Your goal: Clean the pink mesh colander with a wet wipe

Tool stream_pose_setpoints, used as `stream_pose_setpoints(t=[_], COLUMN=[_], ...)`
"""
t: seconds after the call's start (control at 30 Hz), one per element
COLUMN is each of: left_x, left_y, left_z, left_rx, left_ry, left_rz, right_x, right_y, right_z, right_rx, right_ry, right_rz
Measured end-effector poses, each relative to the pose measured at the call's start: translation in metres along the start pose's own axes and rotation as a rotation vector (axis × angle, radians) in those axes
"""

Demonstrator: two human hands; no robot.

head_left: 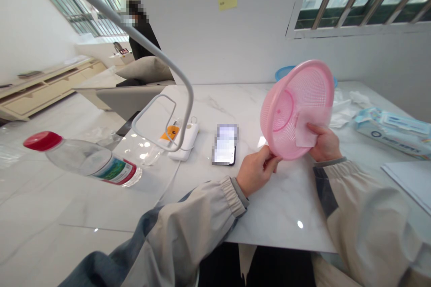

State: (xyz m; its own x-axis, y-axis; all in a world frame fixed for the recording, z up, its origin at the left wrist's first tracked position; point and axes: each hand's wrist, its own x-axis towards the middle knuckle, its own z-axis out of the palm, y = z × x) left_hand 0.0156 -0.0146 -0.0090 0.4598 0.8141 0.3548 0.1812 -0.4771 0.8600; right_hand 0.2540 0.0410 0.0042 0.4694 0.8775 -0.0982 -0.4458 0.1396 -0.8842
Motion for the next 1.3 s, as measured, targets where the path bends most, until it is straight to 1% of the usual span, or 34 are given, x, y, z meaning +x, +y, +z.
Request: stream_pose_setpoints(t=[0.1, 0.2, 0.37, 0.53, 0.77, 0.93, 1.03, 1.13, 1.3], left_x=[0.0, -0.001, -0.002, -0.001, -0.002, -0.001, -0.002, -0.003, -0.004], left_y=[-0.001, -0.002, -0.005, -0.005, -0.007, -0.009, -0.01, -0.009, -0.007], left_z=[-0.001, 0.0, 0.003, 0.003, 0.004, 0.006, 0.007, 0.008, 0.008], left_rx=[0.035, 0.105, 0.172, 0.245, 0.315, 0.341, 0.42, 0.492, 0.474], left_ry=[-0.037, -0.068, -0.073, -0.093, -0.109, -0.095, -0.06, 0.003, 0.06], left_rz=[0.01, 0.052, 0.141, 0.139, 0.151, 0.241, 0.267, 0.243, 0.174], right_x=[-0.001, -0.002, -0.001, 0.001, 0.002, 0.002, 0.003, 0.004, 0.007], right_y=[-0.002, -0.003, -0.001, 0.002, 0.002, 0.004, 0.006, 0.008, 0.012], right_z=[0.001, 0.002, 0.006, 0.006, 0.004, 0.003, 0.002, 0.0, -0.002], right_rx=[-0.017, -0.046, -0.038, 0.071, 0.087, 0.027, 0.004, 0.013, 0.014], right_ry=[0.009, 0.02, 0.03, 0.035, 0.023, -0.033, -0.096, -0.128, -0.133], right_rz=[0.003, 0.013, 0.015, -0.032, 0.006, 0.063, 0.07, 0.072, 0.048])
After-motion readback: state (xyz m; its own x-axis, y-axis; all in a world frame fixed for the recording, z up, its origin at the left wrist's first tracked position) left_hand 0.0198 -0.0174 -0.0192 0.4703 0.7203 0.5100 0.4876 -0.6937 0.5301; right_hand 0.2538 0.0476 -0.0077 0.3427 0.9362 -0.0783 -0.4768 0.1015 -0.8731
